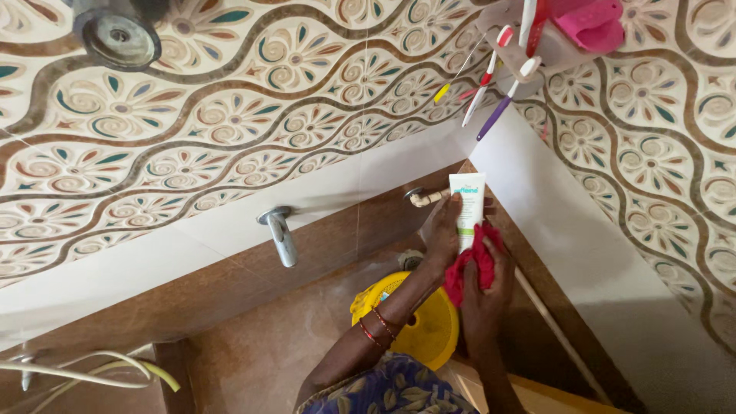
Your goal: The person wipes various cosmetic tubes and bottles by hand using a red cloth in a bathroom setting, placing them back on a corner wall shelf.
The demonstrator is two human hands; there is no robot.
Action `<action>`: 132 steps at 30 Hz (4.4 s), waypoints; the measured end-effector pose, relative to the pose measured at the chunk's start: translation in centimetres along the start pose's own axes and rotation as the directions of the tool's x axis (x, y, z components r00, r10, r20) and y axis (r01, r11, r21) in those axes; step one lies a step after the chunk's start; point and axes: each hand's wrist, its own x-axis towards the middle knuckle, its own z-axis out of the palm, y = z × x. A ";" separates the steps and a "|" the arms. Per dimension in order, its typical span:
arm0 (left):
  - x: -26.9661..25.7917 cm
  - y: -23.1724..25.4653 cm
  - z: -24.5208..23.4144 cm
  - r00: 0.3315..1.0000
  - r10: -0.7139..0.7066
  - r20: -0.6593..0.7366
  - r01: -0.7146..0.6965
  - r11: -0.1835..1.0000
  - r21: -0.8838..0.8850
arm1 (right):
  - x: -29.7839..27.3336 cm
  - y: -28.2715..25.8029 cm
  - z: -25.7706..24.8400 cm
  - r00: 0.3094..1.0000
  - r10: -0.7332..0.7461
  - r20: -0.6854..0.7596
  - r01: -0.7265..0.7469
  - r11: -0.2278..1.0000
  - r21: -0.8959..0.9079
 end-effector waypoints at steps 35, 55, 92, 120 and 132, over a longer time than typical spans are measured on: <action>1.7 -2.7 -1.1 0.841 -0.009 0.541 0.403 0.677 -0.616 | 3.0 -1.9 -0.3 0.932 -0.274 0.236 0.339 0.888 -0.310; -0.4 0.4 -1.1 0.847 -0.084 0.525 0.341 0.844 -0.414 | 5.5 -4.4 2.9 0.950 -0.253 0.183 0.309 0.849 -0.429; 1.1 -0.7 -2.5 0.972 0.109 0.208 -0.195 0.870 0.452 | 5.6 -2.1 0.8 0.920 -0.354 0.168 0.389 0.876 -0.286; 3.5 -1.8 -2.6 0.892 -0.072 0.447 0.274 0.871 -0.408 | 1.9 -2.6 1.8 0.955 -0.276 0.109 0.289 0.784 -0.549; 2.5 -2.9 -3.1 0.878 -0.187 0.440 0.367 0.853 -0.372 | 3.5 -2.9 1.3 0.953 -0.277 0.121 0.298 0.792 -0.533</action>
